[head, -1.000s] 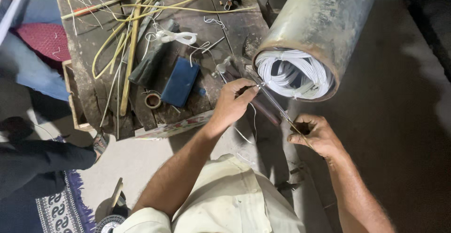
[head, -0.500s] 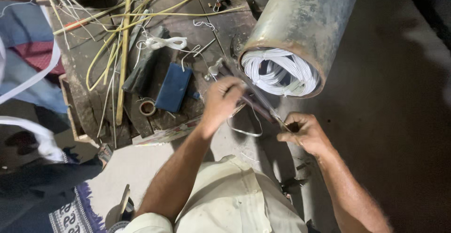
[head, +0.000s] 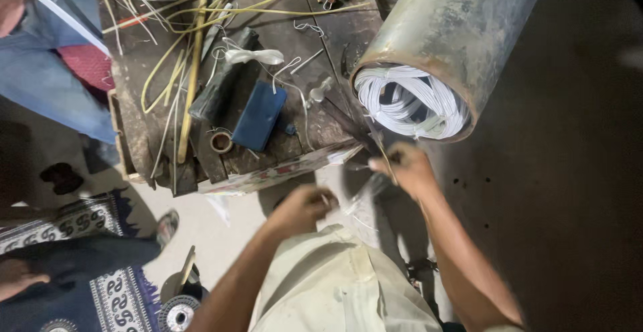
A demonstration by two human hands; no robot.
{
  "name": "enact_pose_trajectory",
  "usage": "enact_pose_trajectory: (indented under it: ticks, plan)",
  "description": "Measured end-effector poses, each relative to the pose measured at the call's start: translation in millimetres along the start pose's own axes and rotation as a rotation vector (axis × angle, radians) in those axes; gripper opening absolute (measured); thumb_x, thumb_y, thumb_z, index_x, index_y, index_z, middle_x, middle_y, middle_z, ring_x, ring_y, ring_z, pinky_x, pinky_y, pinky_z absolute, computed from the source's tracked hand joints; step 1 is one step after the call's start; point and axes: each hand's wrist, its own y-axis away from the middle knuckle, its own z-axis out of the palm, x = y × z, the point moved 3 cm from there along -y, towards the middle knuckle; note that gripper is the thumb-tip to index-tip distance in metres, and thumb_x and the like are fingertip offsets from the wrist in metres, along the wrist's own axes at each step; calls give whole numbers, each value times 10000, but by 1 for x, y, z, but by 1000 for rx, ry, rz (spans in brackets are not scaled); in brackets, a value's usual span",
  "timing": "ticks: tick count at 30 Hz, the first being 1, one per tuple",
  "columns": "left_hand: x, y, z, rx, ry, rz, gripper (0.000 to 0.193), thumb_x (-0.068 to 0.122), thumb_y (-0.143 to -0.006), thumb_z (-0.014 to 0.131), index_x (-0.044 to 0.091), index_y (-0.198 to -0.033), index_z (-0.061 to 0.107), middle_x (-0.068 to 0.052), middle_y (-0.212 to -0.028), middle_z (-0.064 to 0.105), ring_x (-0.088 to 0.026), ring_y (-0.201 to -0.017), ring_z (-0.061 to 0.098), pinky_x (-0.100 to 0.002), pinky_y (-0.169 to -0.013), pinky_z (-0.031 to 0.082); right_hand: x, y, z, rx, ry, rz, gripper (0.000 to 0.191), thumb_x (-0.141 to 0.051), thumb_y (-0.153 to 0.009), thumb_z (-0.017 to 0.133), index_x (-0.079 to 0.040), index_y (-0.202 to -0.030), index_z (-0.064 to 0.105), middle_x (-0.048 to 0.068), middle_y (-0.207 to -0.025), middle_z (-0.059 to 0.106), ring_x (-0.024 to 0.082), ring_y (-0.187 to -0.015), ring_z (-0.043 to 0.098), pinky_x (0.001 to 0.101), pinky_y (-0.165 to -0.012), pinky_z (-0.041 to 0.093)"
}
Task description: The person wraps white wire around a metal cylinder, secures it with a wooden stick, and uses a hammer to tap the stick into place. They then adjust the wire and cylinder, continuing to secure the assembly.
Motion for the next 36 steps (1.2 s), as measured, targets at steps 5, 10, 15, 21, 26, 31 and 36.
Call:
enact_pose_trajectory:
  ticks: [5, 10, 15, 21, 26, 31, 36]
  plan:
    - [9, 39, -10, 96, -458, 31, 236, 248, -920, 733, 53, -1054, 739, -128, -927, 765, -208, -810, 706, -363, -727, 541, -21, -75, 30, 80, -127, -524, 622, -233, -732, 974, 35, -1202, 668, 91, -1058, 718, 159, -831, 641, 335, -708, 531]
    - [40, 48, -42, 346, -377, 128, 402, 220, -911, 690, 88, -1282, 605, -156, -832, 774, -248, -690, 711, -379, -637, 537, -10, -131, 62, 108, 304, -187, 633, -374, -726, 913, 31, -1154, 682, 228, -1056, 711, 352, -892, 633, 464, -826, 499]
    - [86, 13, -55, 461, -324, 308, 735, 340, -877, 778, 89, -1476, 433, -197, -922, 765, -247, -789, 739, -372, -690, 583, -39, -98, 61, 232, 548, -482, 347, -301, -931, 745, -25, -1140, 716, 252, -1069, 707, 433, -1003, 665, 516, -909, 499]
    - [160, -32, -57, 500, -456, 831, 882, 346, -861, 858, 22, -1507, 352, -241, -1185, 714, -332, -1059, 722, -384, -883, 575, -113, 63, 63, 637, 260, -947, 232, -7, -851, 748, 2, -1066, 662, 203, -1091, 690, 374, -1010, 669, 469, -899, 532]
    - [190, -48, -72, 293, -464, 844, 898, 251, -841, 827, 62, -1579, 352, -140, -888, 677, -308, -814, 694, -396, -787, 567, -169, 85, 42, 962, 422, -902, 321, -31, -838, 807, -6, -1120, 656, 175, -1135, 648, 368, -1065, 636, 472, -916, 492]
    - [204, -50, -98, 168, -579, 939, 826, 191, -883, 833, 149, -1569, 375, -121, -824, 624, -299, -787, 683, -406, -775, 569, -189, 57, 49, 960, 479, -812, 396, -50, -847, 815, -21, -1212, 665, 169, -1191, 650, 364, -1074, 618, 467, -928, 469]
    - [221, -65, -106, -22, -629, 981, 990, 212, -846, 849, 123, -1617, 235, -214, -1028, 717, -389, -884, 728, -467, -762, 564, -182, 41, 65, 1039, 501, -719, 398, -54, -836, 797, -43, -1216, 680, 152, -1110, 642, 343, -971, 580, 462, -841, 442]
